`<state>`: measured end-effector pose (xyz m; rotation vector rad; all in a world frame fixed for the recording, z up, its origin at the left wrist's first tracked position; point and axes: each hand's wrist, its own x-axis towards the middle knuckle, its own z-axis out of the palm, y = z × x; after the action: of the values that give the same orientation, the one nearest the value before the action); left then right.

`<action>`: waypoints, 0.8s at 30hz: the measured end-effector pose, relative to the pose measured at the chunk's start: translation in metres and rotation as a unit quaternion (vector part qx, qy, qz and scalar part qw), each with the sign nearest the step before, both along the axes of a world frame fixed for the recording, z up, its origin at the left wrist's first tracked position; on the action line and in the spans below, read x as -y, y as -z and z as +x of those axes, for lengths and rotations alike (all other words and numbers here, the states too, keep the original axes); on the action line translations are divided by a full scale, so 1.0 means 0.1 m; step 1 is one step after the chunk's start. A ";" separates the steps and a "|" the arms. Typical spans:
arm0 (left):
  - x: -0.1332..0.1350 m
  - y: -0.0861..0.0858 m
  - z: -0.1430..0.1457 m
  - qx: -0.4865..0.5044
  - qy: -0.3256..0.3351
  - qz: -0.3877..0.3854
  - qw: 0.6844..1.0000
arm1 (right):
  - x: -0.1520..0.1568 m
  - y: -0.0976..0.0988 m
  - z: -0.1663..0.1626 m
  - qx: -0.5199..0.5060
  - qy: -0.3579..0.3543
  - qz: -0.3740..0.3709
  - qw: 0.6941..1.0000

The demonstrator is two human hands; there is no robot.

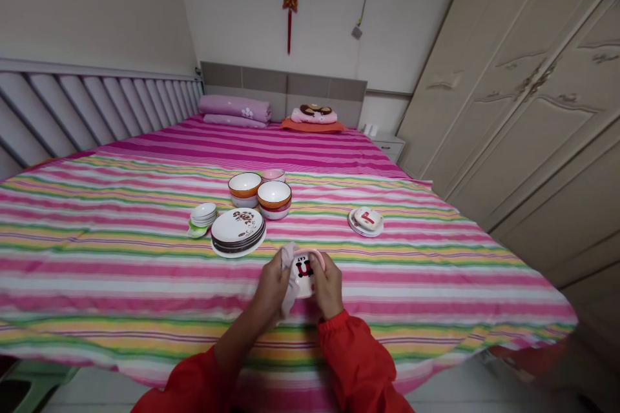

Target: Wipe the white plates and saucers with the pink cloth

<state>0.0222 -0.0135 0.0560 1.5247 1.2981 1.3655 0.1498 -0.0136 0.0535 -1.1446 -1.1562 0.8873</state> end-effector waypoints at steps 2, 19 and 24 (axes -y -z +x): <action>0.05 0.03 0.10 0.052 -0.034 -0.017 0.998 | -0.01 0.03 -0.03 -0.031 0.024 -0.006 0.999; 0.21 0.09 0.16 -0.296 -0.004 0.137 0.945 | -0.06 0.17 -0.14 -0.153 0.027 -0.060 0.986; 0.30 0.16 0.18 -0.426 0.061 0.151 0.890 | -0.05 0.16 -0.12 -0.108 0.001 -0.039 0.993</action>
<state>0.0401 -0.0433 0.0396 2.5478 1.4680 0.8355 0.1382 -0.0089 0.0371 -1.0820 -0.9501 1.0352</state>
